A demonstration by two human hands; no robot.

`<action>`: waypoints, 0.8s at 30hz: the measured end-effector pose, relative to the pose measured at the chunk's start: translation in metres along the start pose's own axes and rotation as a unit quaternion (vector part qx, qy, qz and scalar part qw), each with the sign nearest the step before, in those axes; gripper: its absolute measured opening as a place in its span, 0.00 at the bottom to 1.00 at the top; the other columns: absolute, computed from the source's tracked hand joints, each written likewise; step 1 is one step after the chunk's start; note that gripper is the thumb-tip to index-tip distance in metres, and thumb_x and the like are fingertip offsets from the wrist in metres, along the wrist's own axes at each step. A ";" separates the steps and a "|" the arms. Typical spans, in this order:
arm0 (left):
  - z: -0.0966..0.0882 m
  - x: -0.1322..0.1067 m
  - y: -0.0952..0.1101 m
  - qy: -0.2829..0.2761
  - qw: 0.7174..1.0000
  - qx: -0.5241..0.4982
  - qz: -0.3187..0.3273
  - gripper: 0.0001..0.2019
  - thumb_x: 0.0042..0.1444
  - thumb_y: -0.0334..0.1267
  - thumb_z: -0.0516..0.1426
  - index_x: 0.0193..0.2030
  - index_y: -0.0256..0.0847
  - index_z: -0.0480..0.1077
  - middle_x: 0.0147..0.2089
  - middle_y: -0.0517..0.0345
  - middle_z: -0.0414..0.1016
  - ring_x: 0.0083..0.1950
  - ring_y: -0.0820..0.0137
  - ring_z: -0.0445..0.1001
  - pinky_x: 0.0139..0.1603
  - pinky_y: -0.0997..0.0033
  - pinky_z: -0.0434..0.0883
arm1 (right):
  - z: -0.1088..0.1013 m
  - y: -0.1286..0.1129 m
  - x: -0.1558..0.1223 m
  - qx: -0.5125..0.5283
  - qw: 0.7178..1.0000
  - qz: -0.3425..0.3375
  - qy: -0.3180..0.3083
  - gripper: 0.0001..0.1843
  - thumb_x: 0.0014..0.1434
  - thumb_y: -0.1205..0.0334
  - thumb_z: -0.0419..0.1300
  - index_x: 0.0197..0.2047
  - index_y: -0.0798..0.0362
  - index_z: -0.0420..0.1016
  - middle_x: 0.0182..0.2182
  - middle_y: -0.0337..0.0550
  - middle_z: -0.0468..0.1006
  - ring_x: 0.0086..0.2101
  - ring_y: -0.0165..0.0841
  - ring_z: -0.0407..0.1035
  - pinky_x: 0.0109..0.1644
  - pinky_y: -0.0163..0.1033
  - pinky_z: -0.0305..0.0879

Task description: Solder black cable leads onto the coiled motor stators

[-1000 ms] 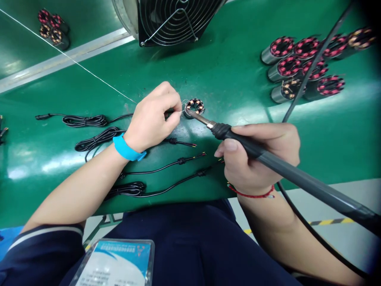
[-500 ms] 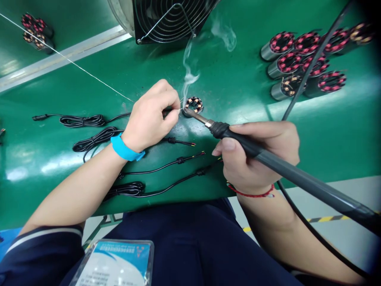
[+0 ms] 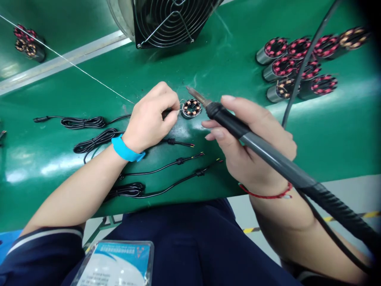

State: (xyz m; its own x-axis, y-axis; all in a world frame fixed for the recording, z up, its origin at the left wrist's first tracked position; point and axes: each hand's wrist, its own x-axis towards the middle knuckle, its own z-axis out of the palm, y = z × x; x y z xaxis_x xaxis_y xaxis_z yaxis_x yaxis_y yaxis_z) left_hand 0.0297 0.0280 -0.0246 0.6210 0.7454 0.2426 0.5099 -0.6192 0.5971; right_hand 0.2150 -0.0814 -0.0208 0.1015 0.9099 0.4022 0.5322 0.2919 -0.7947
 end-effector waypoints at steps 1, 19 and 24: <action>-0.001 0.000 0.001 -0.004 1.000 -0.003 -0.005 0.07 0.60 0.32 0.52 0.30 0.40 0.67 0.37 0.54 0.70 0.42 0.67 0.71 0.45 0.64 0.69 | -0.003 -0.003 0.005 0.003 1.000 0.016 -0.015 0.22 0.65 0.59 0.59 0.61 0.34 0.68 0.54 0.35 0.78 0.40 0.36 0.80 0.46 0.45 0.79; -0.003 0.000 0.006 -0.008 0.999 0.030 -0.009 0.08 0.55 0.26 0.51 0.31 0.40 0.69 0.38 0.55 0.71 0.41 0.66 0.72 0.43 0.63 0.71 | 0.033 0.030 0.040 -0.083 0.988 -0.067 -0.111 0.26 0.57 0.68 0.57 0.58 0.45 0.63 0.36 0.42 0.78 0.45 0.46 0.70 0.52 0.57 0.69; -0.003 0.000 0.003 -0.010 0.999 0.032 -0.004 0.07 0.56 0.27 0.52 0.33 0.40 0.70 0.39 0.54 0.72 0.42 0.66 0.73 0.44 0.62 0.71 | 0.037 0.031 0.040 -0.105 0.987 -0.084 -0.090 0.25 0.57 0.71 0.54 0.57 0.45 0.63 0.34 0.41 0.78 0.43 0.46 0.68 0.49 0.57 0.67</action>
State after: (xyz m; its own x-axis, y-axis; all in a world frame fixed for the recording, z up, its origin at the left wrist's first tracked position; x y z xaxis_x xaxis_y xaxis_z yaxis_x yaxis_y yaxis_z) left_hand 0.0292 0.0266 -0.0203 0.6281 0.7456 0.2227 0.5517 -0.6285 0.5483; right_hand 0.2047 -0.0247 -0.0461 -0.1436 0.8974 0.4172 0.6931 0.3921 -0.6049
